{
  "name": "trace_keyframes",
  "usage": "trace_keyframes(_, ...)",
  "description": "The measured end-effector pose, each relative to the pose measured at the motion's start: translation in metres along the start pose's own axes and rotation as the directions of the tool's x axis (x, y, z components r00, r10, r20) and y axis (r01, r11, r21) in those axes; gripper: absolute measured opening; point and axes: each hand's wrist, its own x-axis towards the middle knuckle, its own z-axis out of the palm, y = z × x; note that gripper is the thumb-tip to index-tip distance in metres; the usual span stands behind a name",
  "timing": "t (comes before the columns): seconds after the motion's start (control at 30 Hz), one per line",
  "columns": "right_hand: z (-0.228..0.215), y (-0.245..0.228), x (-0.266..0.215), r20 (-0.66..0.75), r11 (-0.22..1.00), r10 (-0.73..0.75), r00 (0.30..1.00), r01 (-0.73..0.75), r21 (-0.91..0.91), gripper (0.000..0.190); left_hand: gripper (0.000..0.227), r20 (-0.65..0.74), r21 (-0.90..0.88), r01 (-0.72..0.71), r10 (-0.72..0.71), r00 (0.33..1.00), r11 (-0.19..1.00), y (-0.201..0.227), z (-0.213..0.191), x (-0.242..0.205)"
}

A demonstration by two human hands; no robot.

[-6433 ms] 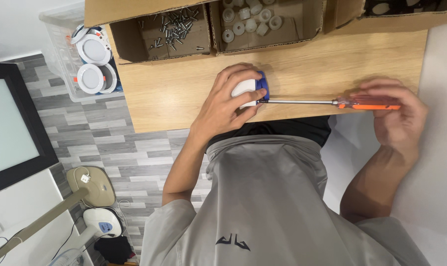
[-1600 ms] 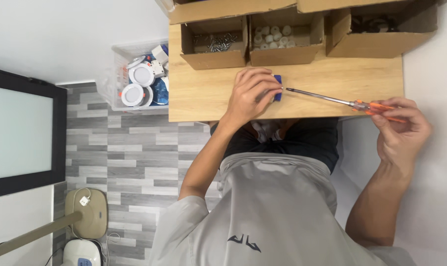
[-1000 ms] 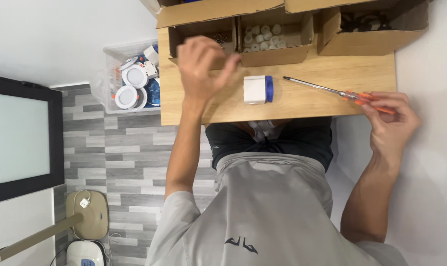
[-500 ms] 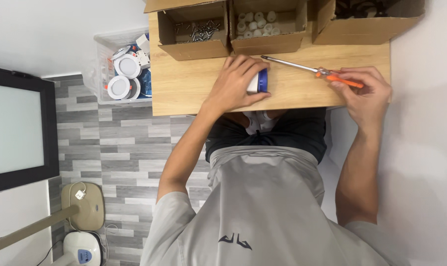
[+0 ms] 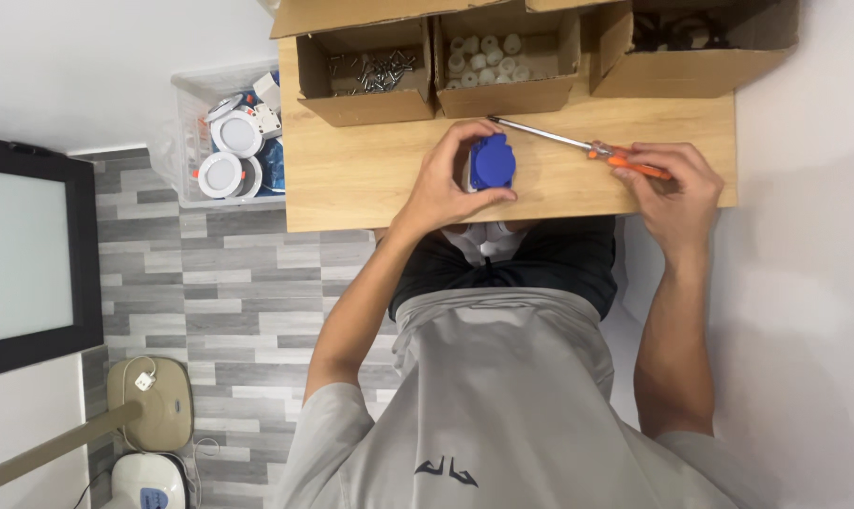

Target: The person uses a screwdriver to secure blue and white plastic electrical components together, repeatedly tightening small screws into the housings.

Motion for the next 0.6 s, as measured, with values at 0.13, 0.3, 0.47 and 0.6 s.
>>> trace_keyframes(0.13, 0.003, 0.001, -0.002, 0.007, 1.0, 0.012, 1.0, -0.012, -0.008, 0.016, 0.081, -0.045, -0.058, 0.026, -0.029, 0.999, 0.998, -0.002, 0.002, -0.001)
trace_keyframes(0.3, 0.003, -0.001, 0.004, -0.016, 0.998, 0.03, 0.999, -0.031, -0.061, 0.017, 0.076, -0.171, -0.076, -0.124, 0.109, 0.979, 0.989, 0.009, -0.005, 0.015)
trace_keyframes(0.47, 0.003, -0.024, 0.026, -0.006, 0.994, 0.001, 1.0, -0.002, -0.112, 0.018, 0.074, -0.173, -0.088, -0.192, 0.175, 0.969, 0.977, 0.01, -0.013, 0.023)
trace_keyframes(0.6, 0.01, -0.04, 0.05, -0.027, 0.995, -0.087, 0.996, 0.085, -0.051, 0.019, 0.071, -0.15, -0.164, -0.2, 0.175, 0.973, 0.966, 0.015, -0.013, 0.033)
